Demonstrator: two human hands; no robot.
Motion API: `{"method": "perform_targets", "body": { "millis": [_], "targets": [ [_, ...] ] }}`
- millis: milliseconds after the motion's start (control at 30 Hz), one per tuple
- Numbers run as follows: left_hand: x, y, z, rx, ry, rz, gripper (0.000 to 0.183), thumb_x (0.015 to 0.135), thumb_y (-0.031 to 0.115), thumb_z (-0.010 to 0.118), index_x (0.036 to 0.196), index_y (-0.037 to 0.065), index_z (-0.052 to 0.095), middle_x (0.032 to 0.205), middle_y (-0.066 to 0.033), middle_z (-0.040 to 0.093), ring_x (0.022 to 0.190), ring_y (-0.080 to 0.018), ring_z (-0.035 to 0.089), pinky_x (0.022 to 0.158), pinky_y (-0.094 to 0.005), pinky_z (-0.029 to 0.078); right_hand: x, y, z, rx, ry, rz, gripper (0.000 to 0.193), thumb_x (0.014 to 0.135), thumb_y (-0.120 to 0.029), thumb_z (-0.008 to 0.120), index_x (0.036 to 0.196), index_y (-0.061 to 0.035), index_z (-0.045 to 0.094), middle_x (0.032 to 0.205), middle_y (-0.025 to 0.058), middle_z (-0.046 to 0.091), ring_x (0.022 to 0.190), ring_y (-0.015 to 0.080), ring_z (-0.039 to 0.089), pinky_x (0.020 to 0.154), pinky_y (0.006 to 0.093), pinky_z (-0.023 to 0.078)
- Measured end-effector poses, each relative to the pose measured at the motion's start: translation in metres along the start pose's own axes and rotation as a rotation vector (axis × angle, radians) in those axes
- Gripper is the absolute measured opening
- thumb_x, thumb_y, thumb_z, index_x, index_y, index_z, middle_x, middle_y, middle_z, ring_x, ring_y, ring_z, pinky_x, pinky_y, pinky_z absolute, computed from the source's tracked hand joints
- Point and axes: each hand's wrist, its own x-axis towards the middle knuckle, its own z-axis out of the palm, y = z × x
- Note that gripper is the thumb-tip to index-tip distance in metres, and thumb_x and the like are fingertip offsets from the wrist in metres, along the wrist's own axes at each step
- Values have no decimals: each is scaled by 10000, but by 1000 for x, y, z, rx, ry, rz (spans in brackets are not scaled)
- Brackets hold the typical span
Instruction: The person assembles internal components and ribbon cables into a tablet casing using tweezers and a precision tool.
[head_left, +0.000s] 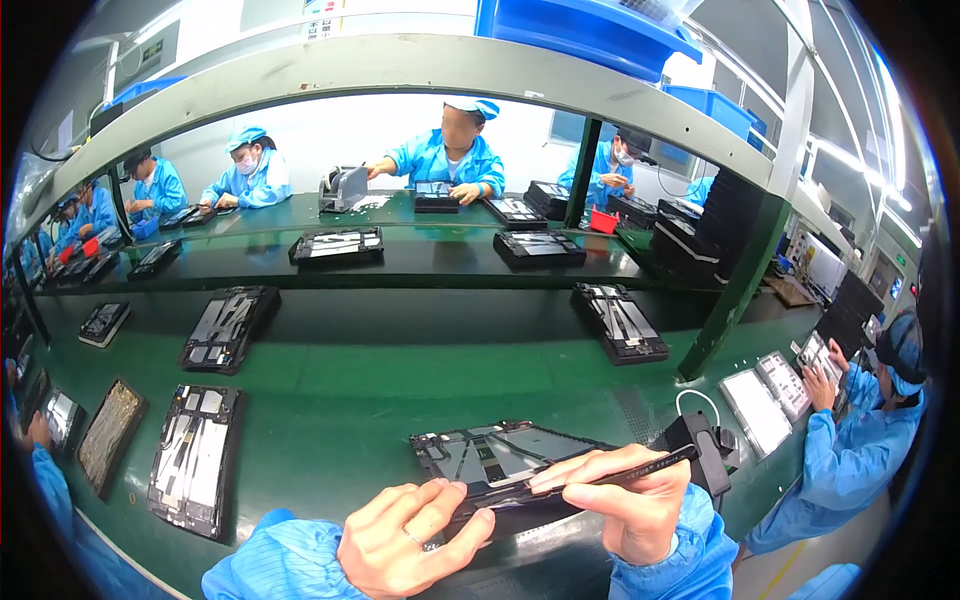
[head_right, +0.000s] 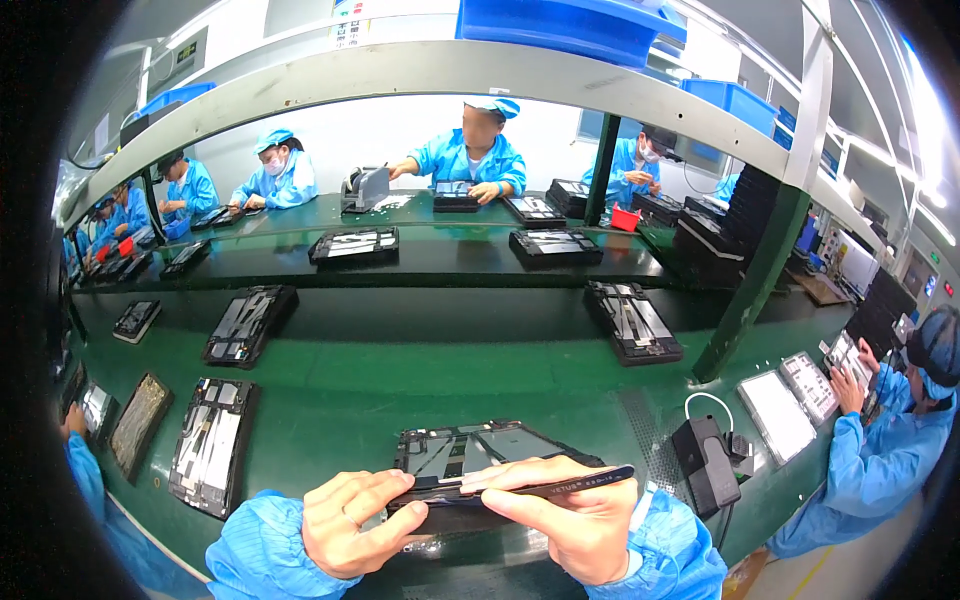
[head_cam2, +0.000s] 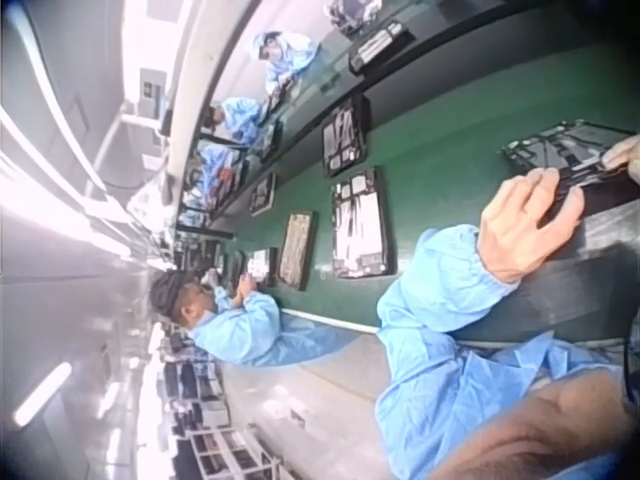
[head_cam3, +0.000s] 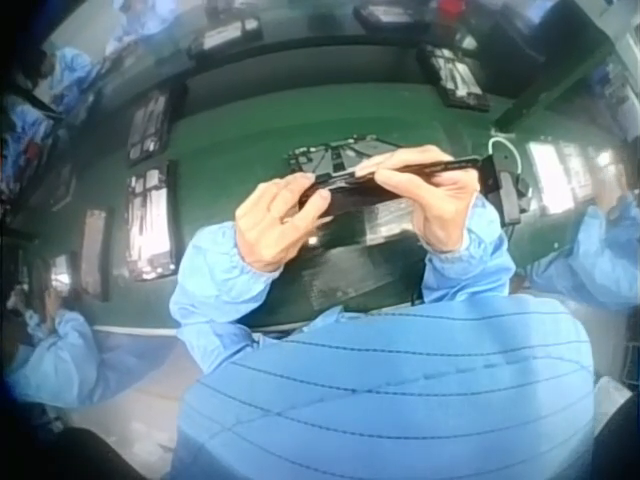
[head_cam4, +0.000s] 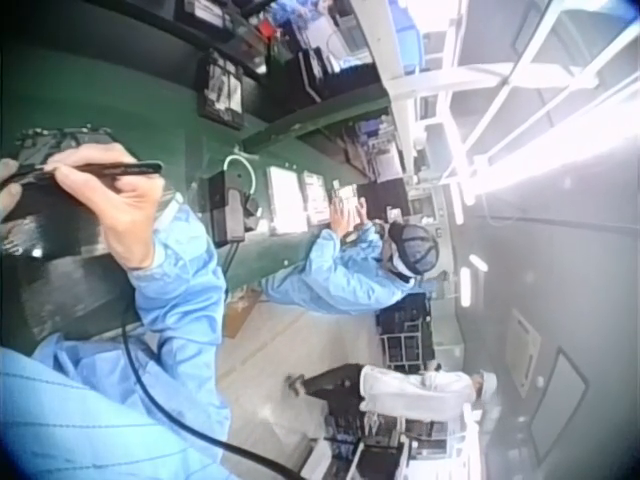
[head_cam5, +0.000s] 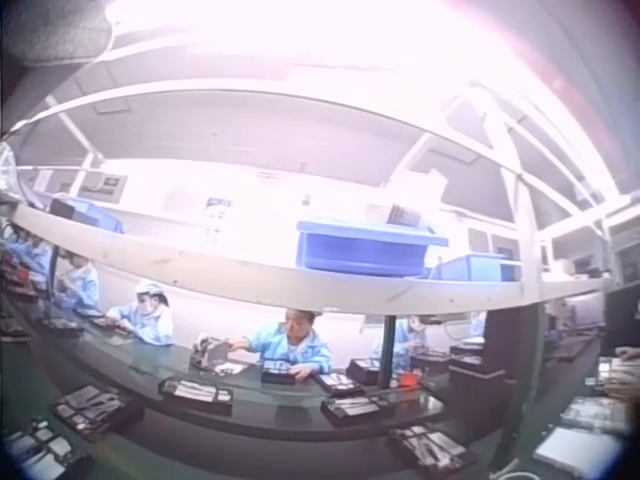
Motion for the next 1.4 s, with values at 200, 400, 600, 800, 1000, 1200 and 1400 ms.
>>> {"method": "perform_targets", "body": {
  "millis": [200, 400, 600, 800, 1000, 1200, 1400],
  "targets": [
    [2, -2, -2, -6, -18, 20, 396, 537, 92, 706, 907, 73, 566, 840, -158, 584, 695, -249, 601, 563, -312, 494, 0, -7, -3, -100, 67, -141, 127, 679, 88, 592, 805, 70, 593, 858, 184, 607, 799, 250, 600, 750, 336, 471],
    [30, 7, 17, 6, 14, 78, 397, 537, 149, 722, 882, 49, 553, 823, -140, 593, 666, -221, 592, 582, -284, 481, 7, 16, -7, -845, -27, -594, 267, 591, 96, 644, 841, 39, 568, 803, 181, 616, 664, 239, 609, 662, 336, 457],
    [41, -20, 53, -138, 49, -145, 605, 557, 417, 705, 969, 15, 518, 865, -149, 537, 763, -281, 546, 683, -367, 467, 33, 21, -40, -779, 372, -563, 150, 664, 88, 596, 808, 53, 579, 817, 189, 606, 549, 154, 551, 538, 248, 445],
    [-13, -68, 110, 1, -181, -324, 581, 600, 313, 706, 1029, -7, 478, 949, -144, 535, 817, -290, 540, 701, -373, 459, 54, 23, -101, -408, 776, -433, 58, 734, 36, 556, 787, 58, 546, 599, 111, 567, 487, 126, 523, 523, 216, 432],
    [-14, -57, 90, -4, -189, -253, 458, 583, 73, 687, 983, -41, 495, 853, -151, 530, 749, -250, 549, 646, -322, 468, 58, 62, -142, -153, 784, -260, 108, 726, -31, 566, 804, 39, 541, 669, 143, 587, 452, 157, 519, 457, 240, 421],
    [-31, -80, 13, 280, -426, -171, 379, 632, 91, 620, 956, -56, 491, 810, -154, 492, 770, -287, 531, 701, -355, 459, 56, 174, -97, 178, 703, 35, 160, 720, -99, 605, 821, 8, 542, 594, 117, 576, 459, 167, 523, 482, 254, 422],
    [-105, -87, -12, 116, -318, -216, 273, 632, 30, 552, 881, -76, 521, 883, -212, 534, 717, -283, 554, 696, -366, 477, 29, 171, -44, -255, 587, 181, 201, 721, -149, 606, 863, -14, 564, 739, 100, 604, 689, 161, 564, 657, 250, 416]
  ]
}}
